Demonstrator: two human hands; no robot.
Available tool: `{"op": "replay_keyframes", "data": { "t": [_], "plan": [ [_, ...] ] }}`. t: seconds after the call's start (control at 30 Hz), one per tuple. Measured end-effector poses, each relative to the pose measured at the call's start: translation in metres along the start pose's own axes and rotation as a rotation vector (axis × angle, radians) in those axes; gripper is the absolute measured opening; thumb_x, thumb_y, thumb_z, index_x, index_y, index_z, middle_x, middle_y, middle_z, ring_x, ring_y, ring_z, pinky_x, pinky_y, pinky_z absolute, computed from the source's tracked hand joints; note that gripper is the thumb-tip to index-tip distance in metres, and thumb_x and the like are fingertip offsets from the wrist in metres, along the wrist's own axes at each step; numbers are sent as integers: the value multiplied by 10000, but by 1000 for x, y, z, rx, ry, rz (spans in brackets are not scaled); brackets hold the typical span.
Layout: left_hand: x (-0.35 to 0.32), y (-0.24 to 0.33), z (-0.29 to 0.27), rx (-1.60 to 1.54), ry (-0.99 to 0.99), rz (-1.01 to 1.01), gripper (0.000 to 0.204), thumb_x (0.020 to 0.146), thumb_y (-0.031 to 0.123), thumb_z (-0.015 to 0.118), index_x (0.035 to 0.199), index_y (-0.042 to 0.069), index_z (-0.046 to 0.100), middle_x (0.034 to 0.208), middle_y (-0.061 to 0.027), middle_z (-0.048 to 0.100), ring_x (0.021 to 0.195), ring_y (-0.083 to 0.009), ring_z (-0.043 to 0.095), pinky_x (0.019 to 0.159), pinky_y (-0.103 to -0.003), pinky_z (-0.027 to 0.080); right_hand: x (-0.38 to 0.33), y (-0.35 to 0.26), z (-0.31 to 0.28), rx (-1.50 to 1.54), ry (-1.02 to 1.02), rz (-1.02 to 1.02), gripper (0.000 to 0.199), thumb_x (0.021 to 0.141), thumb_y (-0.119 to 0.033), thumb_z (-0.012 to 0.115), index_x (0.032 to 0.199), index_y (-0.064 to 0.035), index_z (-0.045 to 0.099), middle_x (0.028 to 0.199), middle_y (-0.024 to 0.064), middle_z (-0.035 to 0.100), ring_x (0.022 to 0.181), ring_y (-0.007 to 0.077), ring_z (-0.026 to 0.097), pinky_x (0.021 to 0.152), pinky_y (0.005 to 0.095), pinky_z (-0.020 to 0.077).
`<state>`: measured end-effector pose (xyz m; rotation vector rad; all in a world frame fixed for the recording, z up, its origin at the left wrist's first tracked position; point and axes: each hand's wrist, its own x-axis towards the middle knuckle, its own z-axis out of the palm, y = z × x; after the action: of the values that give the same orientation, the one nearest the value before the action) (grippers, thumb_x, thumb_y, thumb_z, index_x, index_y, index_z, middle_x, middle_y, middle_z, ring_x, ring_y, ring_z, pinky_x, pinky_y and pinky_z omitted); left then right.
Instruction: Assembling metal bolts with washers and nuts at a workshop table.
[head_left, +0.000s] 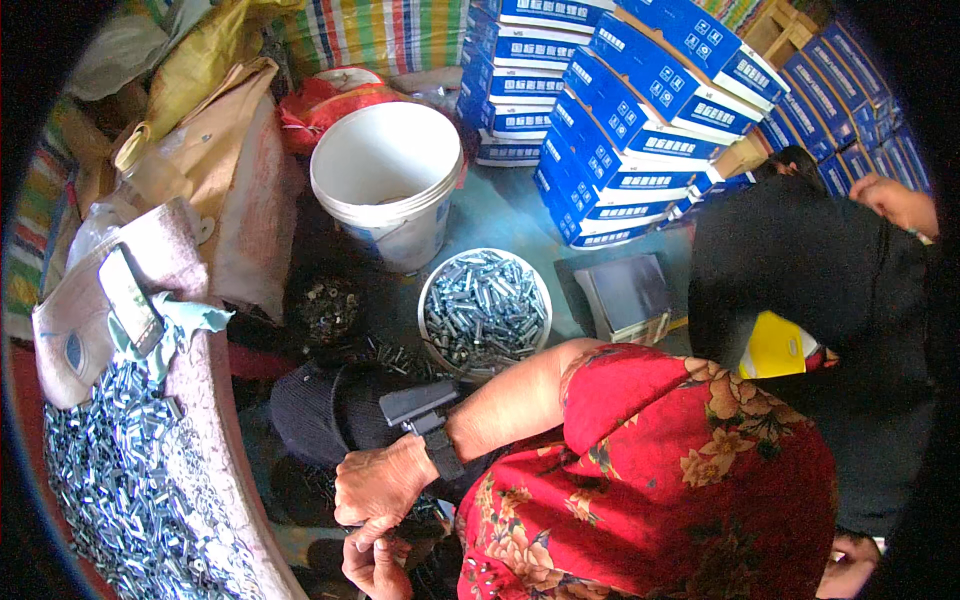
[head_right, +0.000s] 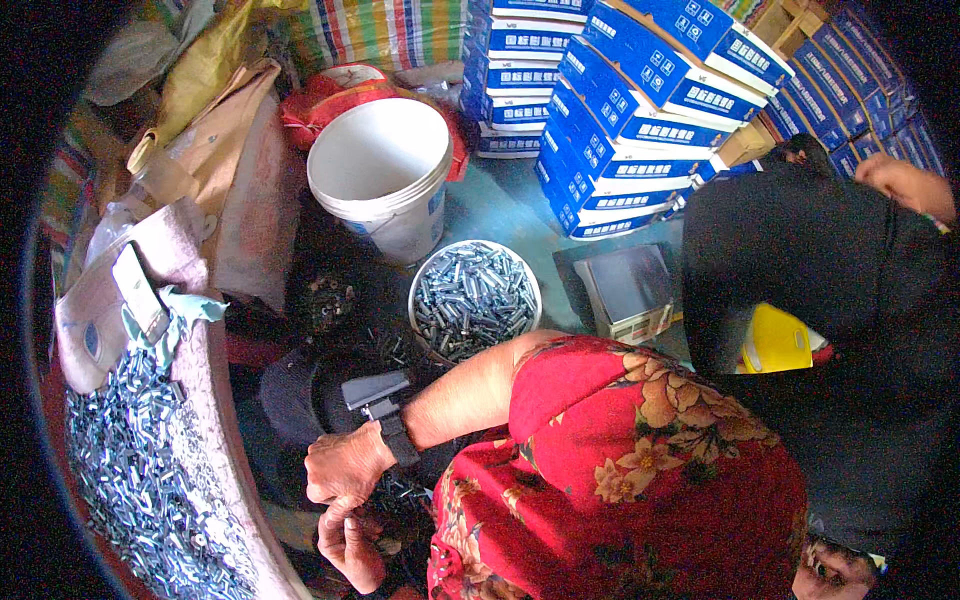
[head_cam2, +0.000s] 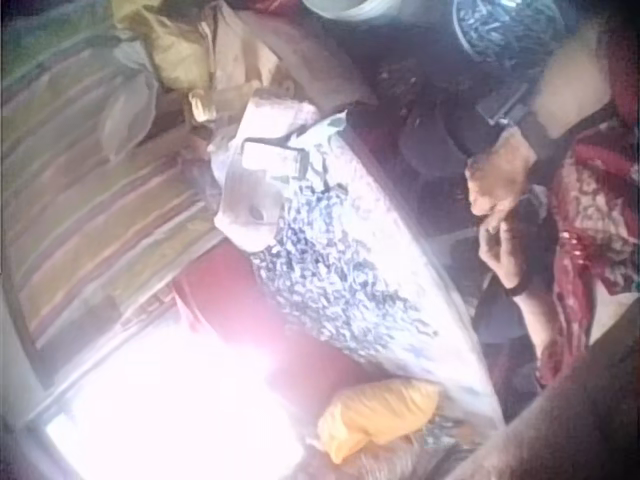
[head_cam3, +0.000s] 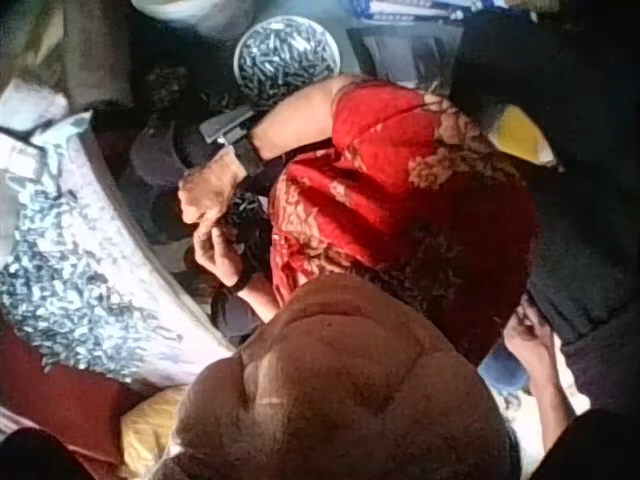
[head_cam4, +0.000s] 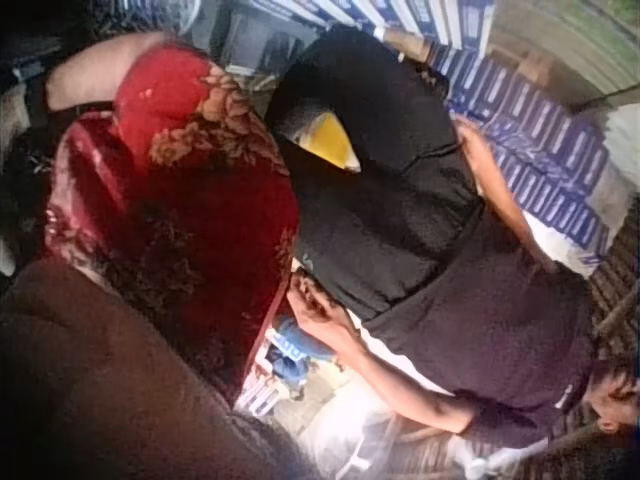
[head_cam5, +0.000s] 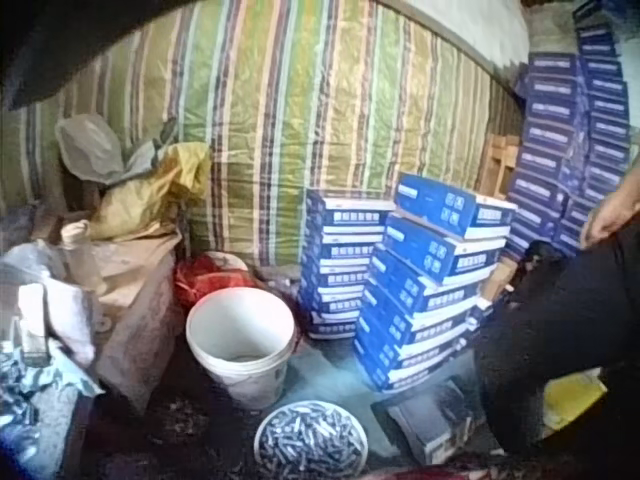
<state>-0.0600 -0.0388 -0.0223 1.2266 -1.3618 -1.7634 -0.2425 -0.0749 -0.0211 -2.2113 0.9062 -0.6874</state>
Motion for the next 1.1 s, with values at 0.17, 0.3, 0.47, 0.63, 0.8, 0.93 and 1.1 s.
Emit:
{"op": "replay_keyframes", "data": {
  "t": [0.17,0.3,0.47,0.63,0.8,0.93,1.1],
  "plan": [
    [-6,-10,-13,-1,-41,113,216,807,204,595,871,7,532,677,-45,548,508,-89,480,458,-200,385,7,4,12,336,84,-182,340,712,-332,586,706,3,526,627,178,561,629,364,556,535,433,428],
    [-6,-3,-7,-1,8,168,209,806,203,599,840,10,529,619,-22,520,500,-83,470,450,-197,375,9,-6,5,88,51,-20,376,715,-373,578,645,-5,541,566,170,551,591,375,554,510,435,428],
    [-13,-13,-17,-81,84,141,188,812,171,591,851,3,517,637,-38,547,488,-87,487,449,-195,383,22,-2,16,444,132,-380,257,776,-256,534,721,-8,493,708,161,552,658,338,554,559,391,433],
    [-19,-23,-17,-152,47,24,150,836,77,532,962,6,573,737,-17,567,559,-63,462,517,-180,368,12,-9,25,-55,-11,-54,334,775,-326,552,665,-19,481,572,130,519,528,333,525,473,400,401],
    [-24,-18,-19,-171,70,59,88,827,59,544,904,19,555,711,-8,555,565,-60,474,512,-176,374,18,-22,14,515,1,-163,296,771,-288,570,761,-4,487,661,136,526,622,328,538,537,376,406],
    [-22,-17,-23,-175,-44,53,217,814,40,553,1026,9,515,855,-73,571,710,-130,540,603,-217,436,15,-17,14,42,-58,-99,382,787,-374,522,704,-5,471,666,147,526,630,340,538,528,392,421],
    [-27,-17,-17,-174,98,159,109,809,81,574,858,-6,528,685,-47,578,540,-91,524,504,-206,429,22,-27,4,158,-80,-101,370,793,-375,512,731,-13,463,691,153,541,656,351,548,525,402,423]
  ]
}}
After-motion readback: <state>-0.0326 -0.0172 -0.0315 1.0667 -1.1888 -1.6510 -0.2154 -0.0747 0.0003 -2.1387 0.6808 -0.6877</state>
